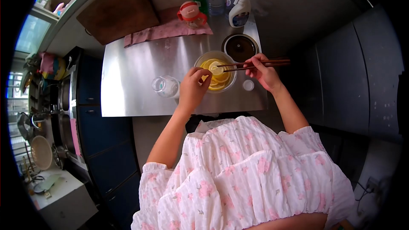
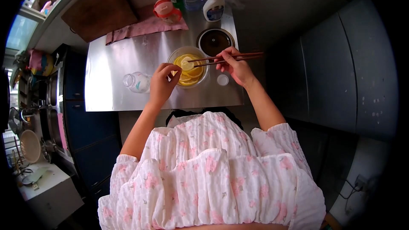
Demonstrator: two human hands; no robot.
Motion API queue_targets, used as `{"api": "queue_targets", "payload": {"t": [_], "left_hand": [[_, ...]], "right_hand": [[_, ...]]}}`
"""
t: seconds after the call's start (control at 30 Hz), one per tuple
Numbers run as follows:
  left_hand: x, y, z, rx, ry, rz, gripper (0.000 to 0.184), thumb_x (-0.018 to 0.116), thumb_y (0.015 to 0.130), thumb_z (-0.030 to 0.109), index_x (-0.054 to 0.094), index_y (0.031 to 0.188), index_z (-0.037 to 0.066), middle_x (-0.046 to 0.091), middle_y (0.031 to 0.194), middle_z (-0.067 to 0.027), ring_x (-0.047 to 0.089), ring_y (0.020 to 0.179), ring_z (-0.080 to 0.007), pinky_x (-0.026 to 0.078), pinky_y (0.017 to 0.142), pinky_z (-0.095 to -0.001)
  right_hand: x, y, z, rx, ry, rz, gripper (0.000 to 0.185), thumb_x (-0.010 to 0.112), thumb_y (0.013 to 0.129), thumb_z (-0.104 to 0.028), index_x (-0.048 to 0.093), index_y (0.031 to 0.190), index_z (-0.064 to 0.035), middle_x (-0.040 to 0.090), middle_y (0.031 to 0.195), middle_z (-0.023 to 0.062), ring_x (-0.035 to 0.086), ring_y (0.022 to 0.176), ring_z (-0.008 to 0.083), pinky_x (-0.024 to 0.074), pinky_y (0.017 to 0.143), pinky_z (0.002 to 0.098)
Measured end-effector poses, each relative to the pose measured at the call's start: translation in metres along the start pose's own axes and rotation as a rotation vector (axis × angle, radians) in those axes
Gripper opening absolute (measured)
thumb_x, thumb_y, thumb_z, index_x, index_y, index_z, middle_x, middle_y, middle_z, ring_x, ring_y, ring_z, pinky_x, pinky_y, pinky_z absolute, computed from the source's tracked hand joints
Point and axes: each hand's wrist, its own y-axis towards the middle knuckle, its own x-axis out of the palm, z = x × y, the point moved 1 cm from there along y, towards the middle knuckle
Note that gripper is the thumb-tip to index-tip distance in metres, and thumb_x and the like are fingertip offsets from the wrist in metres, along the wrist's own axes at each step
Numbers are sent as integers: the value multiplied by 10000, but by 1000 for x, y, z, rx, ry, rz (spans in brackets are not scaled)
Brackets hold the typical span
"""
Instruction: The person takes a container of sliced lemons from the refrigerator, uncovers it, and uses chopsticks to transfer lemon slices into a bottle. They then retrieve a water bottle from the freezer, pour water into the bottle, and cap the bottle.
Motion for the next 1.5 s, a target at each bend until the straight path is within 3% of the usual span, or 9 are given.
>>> {"api": "queue_targets", "payload": {"t": [0.23,0.3,0.43,0.5,0.7,1.13,1.2,1.27,1.5], "left_hand": [[5,8,-9,-342,-277,-104,132,658,811,118,641,890,14,590,735,-19,534,619,-91,432,554,-237],[6,8,-10,-547,-565,-108,158,649,834,146,637,909,8,579,723,8,490,582,-64,404,529,-206],[5,7,-18,-809,-971,-149,169,649,839,163,630,942,31,581,747,23,464,581,-49,377,512,-178],[5,5,-15,-908,-1229,-169,161,641,843,163,612,958,55,576,759,25,458,604,-35,360,502,-156],[4,2,-27,-878,-1432,-263,123,624,854,153,592,935,66,563,771,29,456,618,-32,359,502,-151],[6,7,-15,-669,-695,-127,159,676,799,137,621,900,26,579,713,10,479,586,-41,354,491,-182],[8,6,-14,-720,-783,-61,177,663,812,133,599,937,26,549,725,30,461,593,-33,369,508,-150],[10,5,-16,-802,-931,-15,166,651,819,125,594,941,29,549,726,25,455,586,-33,363,498,-154],[12,1,-19,-922,-1617,-4,121,586,855,76,547,965,46,535,770,13,427,617,-22,342,476,-135]], "right_hand": [[23,-20,-13,-580,-673,-232,119,569,888,-137,559,948,-34,604,922,75,594,805,172,480,711,273],[29,-25,-15,-767,-865,-261,99,585,870,-125,571,933,-49,607,942,87,594,844,211,472,727,299],[24,-26,-3,-725,-717,-215,124,560,892,-144,556,971,-48,599,955,113,601,837,194,485,768,301],[23,-19,5,-477,-126,-128,166,538,907,-196,538,980,-47,604,945,111,601,840,198,481,765,295],[7,-2,6,-197,174,-226,209,511,920,-256,533,960,-52,604,944,112,595,830,194,471,735,287],[32,11,-67,-228,-770,-440,157,610,861,-180,584,869,-25,608,883,44,556,780,120,455,703,266],[38,8,-63,-277,-838,-437,145,614,855,-164,584,867,-23,609,886,42,560,786,127,454,705,271],[42,4,-55,-665,-937,-372,137,611,853,-153,575,874,-23,609,901,57,569,813,151,453,717,278],[28,-5,-12,-625,-435,-203,163,567,888,-189,562,945,-37,601,980,103,581,835,182,460,736,278]]}}
